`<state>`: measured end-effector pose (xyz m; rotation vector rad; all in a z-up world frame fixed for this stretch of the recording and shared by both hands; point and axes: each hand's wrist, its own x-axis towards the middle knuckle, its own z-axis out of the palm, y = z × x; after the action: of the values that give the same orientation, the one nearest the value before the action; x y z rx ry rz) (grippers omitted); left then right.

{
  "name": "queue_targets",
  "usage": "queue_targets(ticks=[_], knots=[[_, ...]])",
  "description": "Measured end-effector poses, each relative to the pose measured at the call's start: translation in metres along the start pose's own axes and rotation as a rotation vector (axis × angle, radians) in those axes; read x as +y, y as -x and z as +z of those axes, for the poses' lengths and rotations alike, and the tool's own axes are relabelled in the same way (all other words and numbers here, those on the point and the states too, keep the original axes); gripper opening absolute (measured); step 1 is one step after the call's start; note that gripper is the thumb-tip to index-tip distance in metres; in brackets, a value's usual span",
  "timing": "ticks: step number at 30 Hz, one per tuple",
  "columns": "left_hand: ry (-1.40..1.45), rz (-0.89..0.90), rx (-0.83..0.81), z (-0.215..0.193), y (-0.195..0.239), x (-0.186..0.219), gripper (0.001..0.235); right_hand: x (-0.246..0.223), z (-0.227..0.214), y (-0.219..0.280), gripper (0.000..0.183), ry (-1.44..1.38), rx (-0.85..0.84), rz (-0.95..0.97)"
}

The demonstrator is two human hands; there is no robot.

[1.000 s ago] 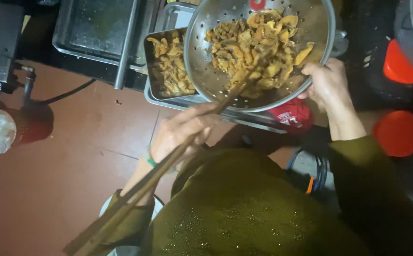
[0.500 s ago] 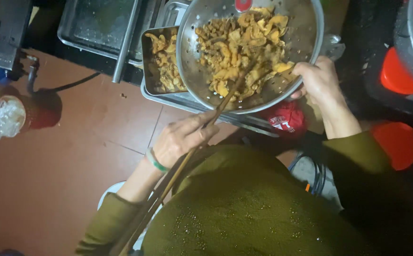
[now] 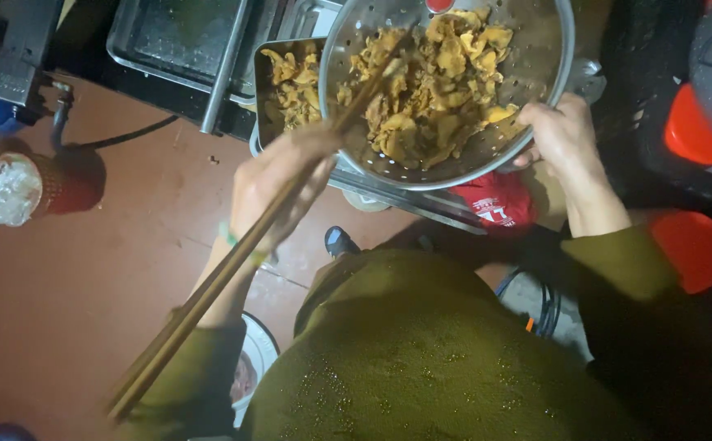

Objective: The person uses chopsticks to transfer fried food from a metal colander into a rectangular metal tray. They then use a strainer to scoop more fried food from a wok and place it into the colander.

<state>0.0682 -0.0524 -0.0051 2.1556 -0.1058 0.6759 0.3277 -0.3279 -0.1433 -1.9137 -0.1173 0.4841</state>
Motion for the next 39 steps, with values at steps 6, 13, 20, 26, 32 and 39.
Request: queue_targets(ticks=[6, 13, 20, 26, 32, 39], knots=[[0.192, 0.214, -0.325, 0.029, -0.051, -0.075, 0.024, -0.037, 0.008, 0.008, 0.017, 0.094, 0.06, 0.232], [0.037, 0.184, -0.544, -0.048, -0.036, -0.009, 0.019, -0.053, 0.007, 0.024, 0.012, 0.069, 0.038, 0.279], [-0.048, 0.349, -0.351, 0.013, -0.071, -0.039, 0.018, -0.063, 0.01, 0.023, 0.014, 0.119, 0.041, 0.282], [0.017, 0.367, -0.561, -0.035, -0.069, -0.006, 0.015, -0.053, 0.006, 0.017, 0.017, 0.042, 0.016, 0.304], [0.022, 0.094, -0.448, -0.061, -0.031, 0.04, 0.013, -0.068, 0.011, 0.027, 0.018, 0.061, 0.039, 0.326], [-0.073, 0.201, -0.325, 0.019, 0.018, 0.011, 0.015, -0.017, 0.011, -0.01, 0.019, -0.002, 0.07, 0.252]])
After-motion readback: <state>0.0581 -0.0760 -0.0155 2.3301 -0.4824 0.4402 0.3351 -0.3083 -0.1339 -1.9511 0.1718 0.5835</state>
